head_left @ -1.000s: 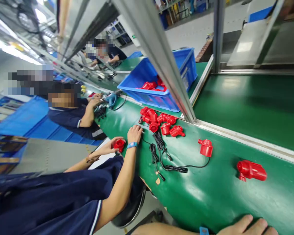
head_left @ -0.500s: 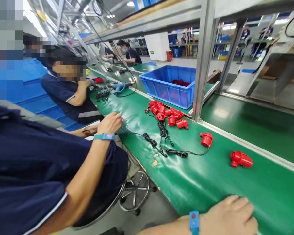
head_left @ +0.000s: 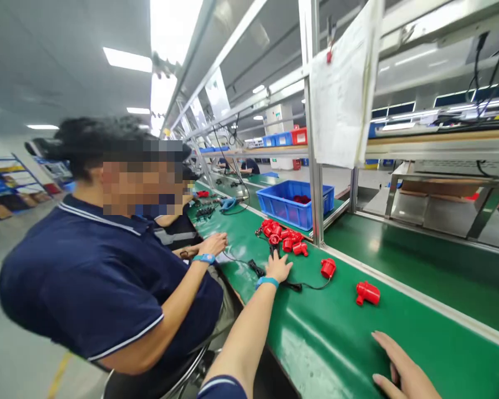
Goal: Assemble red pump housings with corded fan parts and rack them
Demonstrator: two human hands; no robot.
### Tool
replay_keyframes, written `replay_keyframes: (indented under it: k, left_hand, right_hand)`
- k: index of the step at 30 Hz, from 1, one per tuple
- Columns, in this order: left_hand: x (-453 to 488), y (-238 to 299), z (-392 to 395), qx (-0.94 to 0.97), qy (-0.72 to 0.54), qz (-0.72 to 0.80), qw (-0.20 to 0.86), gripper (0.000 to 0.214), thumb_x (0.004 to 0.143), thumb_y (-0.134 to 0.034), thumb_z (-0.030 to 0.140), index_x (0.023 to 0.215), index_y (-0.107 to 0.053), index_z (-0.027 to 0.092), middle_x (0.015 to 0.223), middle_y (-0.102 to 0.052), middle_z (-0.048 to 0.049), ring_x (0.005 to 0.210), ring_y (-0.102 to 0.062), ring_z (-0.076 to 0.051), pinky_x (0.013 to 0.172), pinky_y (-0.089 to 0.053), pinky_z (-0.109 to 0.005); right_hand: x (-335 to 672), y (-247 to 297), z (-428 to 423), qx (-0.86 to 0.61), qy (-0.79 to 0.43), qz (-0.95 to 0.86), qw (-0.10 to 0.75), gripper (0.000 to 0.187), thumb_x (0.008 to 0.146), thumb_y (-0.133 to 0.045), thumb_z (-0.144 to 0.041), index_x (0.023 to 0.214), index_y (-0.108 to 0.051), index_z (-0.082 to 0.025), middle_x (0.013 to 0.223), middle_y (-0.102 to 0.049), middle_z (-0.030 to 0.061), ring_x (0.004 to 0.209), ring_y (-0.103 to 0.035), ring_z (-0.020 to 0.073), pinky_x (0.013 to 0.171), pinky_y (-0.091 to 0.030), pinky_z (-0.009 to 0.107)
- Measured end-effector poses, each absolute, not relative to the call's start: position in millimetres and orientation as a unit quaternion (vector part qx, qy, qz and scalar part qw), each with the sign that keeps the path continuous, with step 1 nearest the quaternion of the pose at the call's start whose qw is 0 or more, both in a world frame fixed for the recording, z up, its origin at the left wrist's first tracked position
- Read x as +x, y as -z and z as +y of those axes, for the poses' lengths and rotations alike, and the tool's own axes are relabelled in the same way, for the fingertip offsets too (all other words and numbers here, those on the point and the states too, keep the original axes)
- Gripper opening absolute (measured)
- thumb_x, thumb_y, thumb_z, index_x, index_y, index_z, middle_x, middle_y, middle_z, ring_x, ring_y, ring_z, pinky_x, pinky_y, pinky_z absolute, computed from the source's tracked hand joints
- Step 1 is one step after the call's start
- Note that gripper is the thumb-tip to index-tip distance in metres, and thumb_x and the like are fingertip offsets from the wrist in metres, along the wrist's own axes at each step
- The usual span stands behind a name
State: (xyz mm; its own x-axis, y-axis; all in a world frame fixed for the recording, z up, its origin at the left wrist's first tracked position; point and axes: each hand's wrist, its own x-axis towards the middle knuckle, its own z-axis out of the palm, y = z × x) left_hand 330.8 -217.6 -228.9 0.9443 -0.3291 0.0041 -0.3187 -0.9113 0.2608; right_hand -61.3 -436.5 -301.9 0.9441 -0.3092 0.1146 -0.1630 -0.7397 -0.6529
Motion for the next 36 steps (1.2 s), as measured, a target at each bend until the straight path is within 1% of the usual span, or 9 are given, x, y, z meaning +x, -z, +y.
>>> replay_keyframes:
  k: [4, 13, 16, 20, 24, 27, 29, 32, 36]
  left_hand:
    - [351.2, 231.5, -213.4, 0.988, 0.054, -0.128, 0.070, 0.040, 0.096, -0.067, 0.038, 0.130, -0.063, 0.015, 0.146, -0.054, -0.0155, 0.129, -0.056, -0.033, 0.106, -0.049, -0.054]
    - [309.5, 239.8, -229.3, 0.984, 0.088, -0.156, 0.022, 0.034, 0.095, -0.071, 0.032, 0.119, -0.065, 0.009, 0.128, -0.063, -0.0153, 0.112, -0.065, -0.026, 0.098, -0.057, -0.044]
    - [285.0, 240.9, -235.2, 0.978, 0.099, -0.181, 0.044, 0.031, 0.095, -0.070, 0.034, 0.115, -0.066, 0.010, 0.122, -0.066, -0.0131, 0.110, -0.066, -0.025, 0.097, -0.056, -0.044]
    - [242.8, 244.3, -246.8, 0.966, 0.114, -0.209, 0.097, 0.026, 0.093, -0.072, 0.034, 0.103, -0.068, 0.011, 0.106, -0.070, -0.0104, 0.099, -0.068, -0.022, 0.091, -0.056, -0.040]
    - [186.6, 253.2, -262.0, 0.948, 0.129, -0.242, 0.162, 0.009, 0.087, -0.067, 0.021, 0.087, -0.071, 0.012, 0.087, -0.074, -0.0093, 0.086, -0.071, -0.021, 0.079, -0.053, -0.031]
    - [153.4, 257.8, -264.3, 0.932, 0.154, -0.258, 0.205, 0.025, 0.096, -0.049, 0.024, 0.091, -0.071, 0.014, 0.072, -0.072, -0.0048, 0.064, -0.069, -0.017, 0.064, -0.052, -0.027]
    - [147.4, 257.5, -259.6, 0.928, 0.145, -0.262, 0.222, 0.036, 0.101, -0.038, 0.030, 0.094, -0.070, 0.015, 0.069, -0.070, -0.0038, 0.059, -0.067, -0.017, 0.060, -0.051, -0.027]
    - [169.4, 252.0, -250.2, 0.936, 0.074, -0.261, 0.225, 0.036, 0.102, -0.039, 0.035, 0.103, -0.068, 0.015, 0.087, -0.073, -0.0082, 0.079, -0.071, -0.021, 0.075, -0.055, -0.031]
    - [242.6, 241.2, -251.8, 0.949, -0.019, -0.250, 0.188, 0.044, 0.096, -0.055, 0.032, 0.135, -0.056, 0.010, 0.130, -0.061, -0.0212, 0.126, -0.058, -0.033, 0.109, -0.045, -0.045]
  right_hand:
    - [-14.3, 318.5, -442.1, -0.952, 0.141, 0.115, 0.247, 0.060, 0.099, -0.041, -0.050, 0.143, -0.062, -0.015, 0.150, -0.056, 0.0143, 0.131, -0.061, 0.0331, 0.108, -0.055, 0.048]
    - [11.0, 299.2, -437.6, -0.974, 0.057, 0.069, 0.209, 0.062, 0.099, -0.045, -0.032, 0.160, -0.040, -0.022, 0.165, -0.034, 0.0132, 0.121, -0.067, 0.0332, 0.101, -0.058, 0.049]
    - [38.8, 281.3, -443.1, -0.982, 0.030, 0.039, 0.180, 0.064, 0.100, -0.046, -0.030, 0.163, -0.032, -0.023, 0.167, -0.028, 0.0179, 0.113, -0.070, 0.0345, 0.098, -0.057, 0.053]
    - [58.7, 268.1, -448.0, -0.982, 0.032, 0.056, 0.177, 0.063, 0.104, -0.048, -0.035, 0.162, -0.033, -0.018, 0.161, -0.038, 0.0236, 0.125, -0.064, 0.0369, 0.102, -0.054, 0.052]
    - [49.0, 261.3, -437.2, -0.974, 0.065, 0.022, 0.215, 0.061, 0.105, -0.050, -0.043, 0.158, -0.040, -0.016, 0.167, -0.028, 0.0208, 0.133, -0.056, 0.0359, 0.109, -0.048, 0.050]
    - [39.5, 255.8, -425.5, -0.967, 0.061, -0.053, 0.243, 0.059, 0.103, -0.056, -0.048, 0.152, -0.048, -0.017, 0.154, -0.051, 0.0169, 0.127, -0.057, 0.0336, 0.108, -0.046, 0.048]
    - [35.6, 251.6, -421.7, -0.968, 0.053, -0.055, 0.239, 0.047, 0.103, -0.054, -0.052, 0.133, -0.064, -0.016, 0.129, -0.067, 0.0137, 0.114, -0.059, 0.0306, 0.100, -0.047, 0.045]
    - [29.6, 243.5, -424.8, -0.979, 0.054, -0.012, 0.196, 0.051, 0.106, -0.046, -0.057, 0.099, -0.073, -0.015, 0.105, -0.070, 0.0118, 0.102, -0.060, 0.0274, 0.091, -0.045, 0.041]
    - [15.5, 235.8, -439.4, -0.985, 0.046, 0.044, 0.160, 0.056, 0.107, -0.043, -0.057, 0.090, -0.075, -0.014, 0.095, -0.072, 0.0125, 0.097, -0.062, 0.0281, 0.091, -0.045, 0.044]
